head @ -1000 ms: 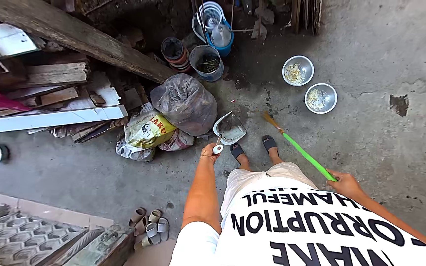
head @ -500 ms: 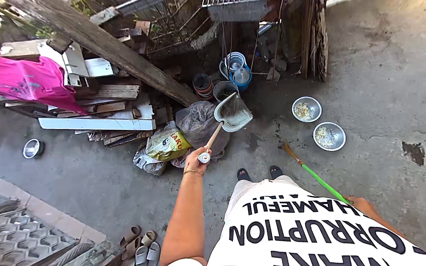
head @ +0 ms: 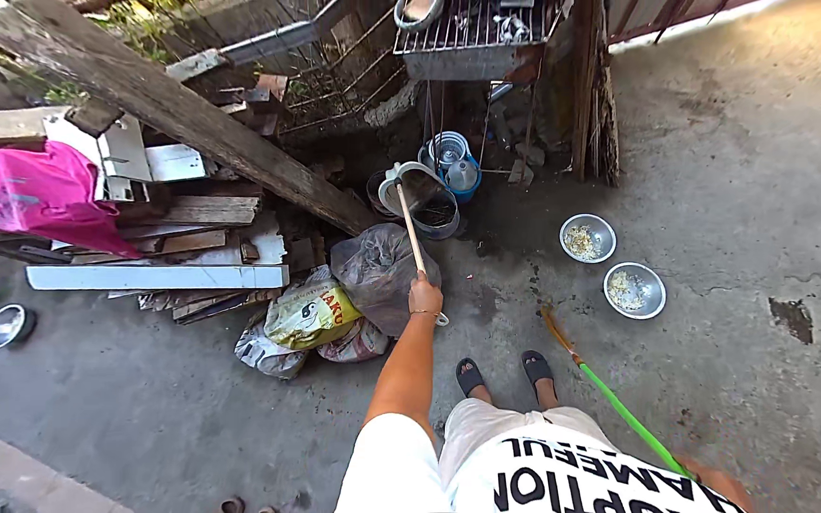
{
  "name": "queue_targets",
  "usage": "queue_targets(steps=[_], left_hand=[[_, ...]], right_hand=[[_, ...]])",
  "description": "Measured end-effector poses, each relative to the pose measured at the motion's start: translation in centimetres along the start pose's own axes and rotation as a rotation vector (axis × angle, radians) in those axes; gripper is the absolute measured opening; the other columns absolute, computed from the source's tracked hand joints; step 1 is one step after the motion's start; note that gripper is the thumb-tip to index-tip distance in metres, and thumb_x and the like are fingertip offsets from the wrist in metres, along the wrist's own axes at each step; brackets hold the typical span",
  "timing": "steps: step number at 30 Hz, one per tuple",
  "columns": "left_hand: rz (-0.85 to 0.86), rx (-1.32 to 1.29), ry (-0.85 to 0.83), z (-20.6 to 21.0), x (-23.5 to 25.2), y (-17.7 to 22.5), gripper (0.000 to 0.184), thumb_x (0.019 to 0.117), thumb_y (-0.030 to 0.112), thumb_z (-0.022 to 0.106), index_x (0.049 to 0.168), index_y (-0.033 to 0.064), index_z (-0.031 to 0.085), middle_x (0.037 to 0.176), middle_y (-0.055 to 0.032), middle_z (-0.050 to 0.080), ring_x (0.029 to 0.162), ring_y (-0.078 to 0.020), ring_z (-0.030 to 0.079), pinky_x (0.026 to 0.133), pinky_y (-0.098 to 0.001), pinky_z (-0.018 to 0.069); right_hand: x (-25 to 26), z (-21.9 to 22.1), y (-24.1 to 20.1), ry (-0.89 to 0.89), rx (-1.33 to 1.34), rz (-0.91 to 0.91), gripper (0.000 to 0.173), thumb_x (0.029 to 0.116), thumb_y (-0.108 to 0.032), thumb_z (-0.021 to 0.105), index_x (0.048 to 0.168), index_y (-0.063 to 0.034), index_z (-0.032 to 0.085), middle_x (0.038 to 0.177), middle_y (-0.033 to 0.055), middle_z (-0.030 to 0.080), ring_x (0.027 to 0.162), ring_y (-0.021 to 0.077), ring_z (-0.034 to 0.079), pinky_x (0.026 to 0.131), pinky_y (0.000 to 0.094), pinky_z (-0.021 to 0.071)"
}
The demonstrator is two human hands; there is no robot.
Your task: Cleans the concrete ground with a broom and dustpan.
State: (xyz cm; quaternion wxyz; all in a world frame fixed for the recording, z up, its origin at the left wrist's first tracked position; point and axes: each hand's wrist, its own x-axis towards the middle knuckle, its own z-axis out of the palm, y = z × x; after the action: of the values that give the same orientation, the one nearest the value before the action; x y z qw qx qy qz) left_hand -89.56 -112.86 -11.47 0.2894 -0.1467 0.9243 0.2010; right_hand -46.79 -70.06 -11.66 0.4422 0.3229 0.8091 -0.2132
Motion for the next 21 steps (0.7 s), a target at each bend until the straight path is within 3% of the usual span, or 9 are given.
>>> queue_targets(steps=[3, 6, 10, 13, 17, 19, 21], left_hand=[[-0.015, 0.164, -0.068, 2.6, 1.5, 0.6, 0.066, 0.1007, 0.006, 0.049, 0.162, 0.0019, 0.025, 0.156, -0.0239, 0.043, 0.128, -0.0357, 0.061, 0.105, -0.0463, 0.0528], [-0.016, 0.161, -0.076, 2.5, 2.1, 1.7, 0.062, 0.1024, 0.007, 0.047, 0.161, 0.0012, 0.027, 0.155, -0.0235, 0.043, 0.128, -0.0353, 0.061, 0.106, -0.0457, 0.0523], [-0.012, 0.138, -0.054, 1.4, 3.0, 1.6, 0.063, 0.1019, 0.009, 0.050, 0.160, 0.0012, 0.028, 0.152, -0.0251, 0.046, 0.124, -0.0379, 0.063, 0.105, -0.0494, 0.0525], [-0.007, 0.134, -0.040, 0.4, 2.7, 1.1, 0.061, 0.1019, 0.010, 0.050, 0.159, 0.0026, 0.031, 0.152, -0.0239, 0.047, 0.125, -0.0375, 0.063, 0.105, -0.0498, 0.0523], [0.005, 0.147, -0.048, -0.5, 1.5, 0.6, 0.058, 0.1019, 0.009, 0.048, 0.158, 0.0017, 0.034, 0.152, -0.0237, 0.047, 0.127, -0.0365, 0.062, 0.106, -0.0489, 0.0520], [0.003, 0.147, -0.054, -0.8, 0.7, 0.6, 0.058, 0.1023, 0.009, 0.047, 0.158, 0.0024, 0.034, 0.153, -0.0233, 0.047, 0.127, -0.0353, 0.062, 0.106, -0.0475, 0.0522], [0.003, 0.145, -0.053, -0.8, -0.1, 0.7, 0.059, 0.1020, 0.008, 0.046, 0.159, 0.0030, 0.032, 0.153, -0.0226, 0.047, 0.128, -0.0341, 0.062, 0.106, -0.0461, 0.0525]], right_hand=[[0.5, 1.4, 0.5, -0.003, -0.031, -0.026, 0.049, 0.0947, -0.033, 0.073, 0.139, -0.0124, 0.066, 0.118, 0.0259, 0.072, 0.111, 0.0460, 0.068, 0.097, 0.0640, 0.0491], [0.6, 1.7, -1.0, -0.007, -0.058, -0.014, 0.052, 0.0940, -0.034, 0.073, 0.141, -0.0142, 0.065, 0.116, 0.0255, 0.073, 0.109, 0.0453, 0.069, 0.095, 0.0638, 0.0501], [-0.6, 1.6, -3.5, 0.015, -0.061, -0.099, 0.061, 0.0955, -0.034, 0.071, 0.152, -0.0197, 0.054, 0.119, 0.0253, 0.072, 0.108, 0.0471, 0.069, 0.095, 0.0645, 0.0499], [-1.5, 0.7, -6.1, 0.233, 0.008, -0.366, 0.055, 0.0933, -0.023, 0.067, 0.147, -0.0151, 0.059, 0.109, 0.0260, 0.074, 0.093, 0.0462, 0.073, 0.083, 0.0643, 0.0546], [2.1, -2.6, -13.7, 0.630, 0.003, -0.808, 0.052, 0.0854, -0.011, 0.062, 0.137, -0.0062, 0.068, 0.090, 0.0222, 0.073, 0.069, 0.0403, 0.071, 0.061, 0.0585, 0.0574], [5.0, -5.3, -19.6, 0.632, -0.018, -0.862, 0.052, 0.0896, -0.009, 0.063, 0.142, -0.0060, 0.063, 0.094, 0.0239, 0.073, 0.073, 0.0419, 0.072, 0.063, 0.0595, 0.0579], [7.2, -8.1, -26.6, 0.522, -0.038, -0.786, 0.054, 0.0963, -0.009, 0.060, 0.150, -0.0068, 0.055, 0.108, 0.0276, 0.072, 0.090, 0.0457, 0.072, 0.077, 0.0613, 0.0572]])
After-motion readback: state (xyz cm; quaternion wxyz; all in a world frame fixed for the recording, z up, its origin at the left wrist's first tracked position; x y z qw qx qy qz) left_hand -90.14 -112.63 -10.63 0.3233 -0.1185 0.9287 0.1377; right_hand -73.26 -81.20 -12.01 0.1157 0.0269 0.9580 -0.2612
